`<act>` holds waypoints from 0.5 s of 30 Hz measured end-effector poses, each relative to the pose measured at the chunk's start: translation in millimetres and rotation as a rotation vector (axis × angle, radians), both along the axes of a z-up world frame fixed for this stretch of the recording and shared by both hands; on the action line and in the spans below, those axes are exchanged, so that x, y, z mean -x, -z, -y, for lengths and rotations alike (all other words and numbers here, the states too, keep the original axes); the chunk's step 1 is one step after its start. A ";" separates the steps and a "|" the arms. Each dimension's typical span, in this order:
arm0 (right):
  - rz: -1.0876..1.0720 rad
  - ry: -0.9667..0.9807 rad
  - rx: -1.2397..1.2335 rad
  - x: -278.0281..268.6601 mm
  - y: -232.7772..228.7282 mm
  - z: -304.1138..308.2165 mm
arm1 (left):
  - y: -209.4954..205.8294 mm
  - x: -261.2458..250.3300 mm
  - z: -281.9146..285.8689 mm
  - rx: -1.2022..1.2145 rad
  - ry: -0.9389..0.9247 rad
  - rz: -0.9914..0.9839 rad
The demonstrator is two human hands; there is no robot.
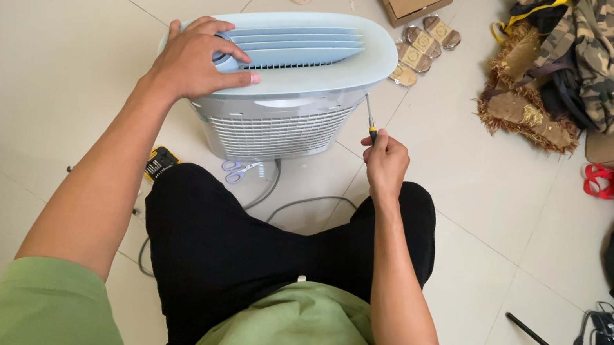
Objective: The person sits on the floor and uses a screwdriver to remove screws from the front grille of a portable air cooler. They detach the grille, exposing the internal fan, then continue unscrewing the rear housing to further disassemble the unit.
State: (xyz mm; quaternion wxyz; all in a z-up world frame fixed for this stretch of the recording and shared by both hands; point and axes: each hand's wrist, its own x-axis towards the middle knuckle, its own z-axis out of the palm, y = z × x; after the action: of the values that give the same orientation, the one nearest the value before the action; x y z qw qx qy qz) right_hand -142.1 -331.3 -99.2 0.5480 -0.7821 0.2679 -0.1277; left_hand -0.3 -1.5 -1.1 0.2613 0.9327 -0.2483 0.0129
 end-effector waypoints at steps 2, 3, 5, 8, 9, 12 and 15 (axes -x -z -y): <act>0.072 0.042 0.094 0.9 0.8 -4.9 | -1.4 -0.2 -1.3 0.003 0.003 0.004; 0.106 0.064 0.142 1.3 1.2 -6.6 | -1.7 -0.5 -1.6 0.006 0.011 0.011; 0.286 0.076 0.311 0.2 0.4 -8.8 | -2.3 -1.6 -1.8 0.003 0.016 0.018; 0.144 0.058 0.094 0.3 -4.4 -8.5 | -1.1 -0.7 -0.8 -0.008 0.013 0.014; 0.034 0.042 -0.056 -2.2 -7.9 -8.5 | -2.0 -2.0 -0.7 -0.005 0.016 0.017; -0.017 0.012 0.026 0.2 -15.2 -7.8 | 0.0 0.2 -1.5 0.010 0.010 0.018; 0.162 0.061 0.195 6.0 -16.4 -9.8 | 0.6 -0.8 -2.8 0.009 0.018 0.036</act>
State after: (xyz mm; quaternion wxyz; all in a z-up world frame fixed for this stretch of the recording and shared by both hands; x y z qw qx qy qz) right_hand -148.1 -321.6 -82.8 0.4849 -0.8103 0.2328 -0.2327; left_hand 0.5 1.4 -1.7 0.2610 0.9289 -0.2612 0.0283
